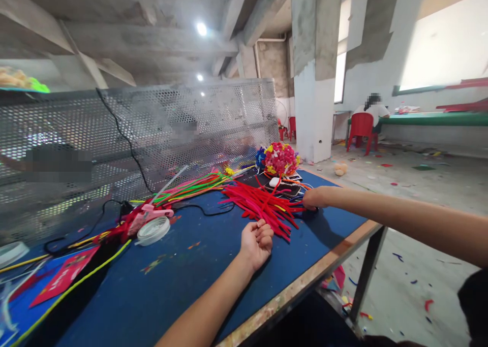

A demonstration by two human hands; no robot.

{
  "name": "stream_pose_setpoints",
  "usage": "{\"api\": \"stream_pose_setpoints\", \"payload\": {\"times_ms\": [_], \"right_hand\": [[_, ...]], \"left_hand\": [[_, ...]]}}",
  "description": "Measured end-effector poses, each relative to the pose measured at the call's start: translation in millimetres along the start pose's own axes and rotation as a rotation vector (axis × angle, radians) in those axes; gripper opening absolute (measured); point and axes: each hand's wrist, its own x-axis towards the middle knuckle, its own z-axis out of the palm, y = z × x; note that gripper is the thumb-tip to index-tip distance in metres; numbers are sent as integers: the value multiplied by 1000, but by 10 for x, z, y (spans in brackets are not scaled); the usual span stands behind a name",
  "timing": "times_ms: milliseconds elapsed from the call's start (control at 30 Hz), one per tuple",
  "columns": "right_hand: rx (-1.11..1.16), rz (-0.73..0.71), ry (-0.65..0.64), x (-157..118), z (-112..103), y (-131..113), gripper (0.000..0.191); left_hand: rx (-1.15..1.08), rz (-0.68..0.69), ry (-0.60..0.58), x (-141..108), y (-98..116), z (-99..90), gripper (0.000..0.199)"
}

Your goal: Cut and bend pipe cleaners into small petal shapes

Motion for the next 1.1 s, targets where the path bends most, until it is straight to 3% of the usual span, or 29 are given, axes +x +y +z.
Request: {"api": "stream_pose_setpoints", "payload": {"times_ms": [300, 500, 667, 767, 933, 1100], "right_hand": [[-76, 58, -184, 80, -7, -16, 27], [-74, -33, -143, -24, -5, 93, 12], [5, -111, 27, -160, -52, 166, 14], [70, -101, 207, -391, -25, 199, 11], [250, 75, 586, -840, 447, 99, 26], [395, 6, 686, -1015, 901, -11, 22]], "left_hand": [[-60, -17, 35, 19, 2, 0, 20], [-99, 8, 50, 33, -4, 30, 19], [-106, 6, 62, 30, 7, 50, 19], [-101, 3, 66, 26, 12, 56, 18], [-113, 10, 69, 23, -5, 68, 18], [-137, 30, 77, 9, -23, 89, 15]]}}
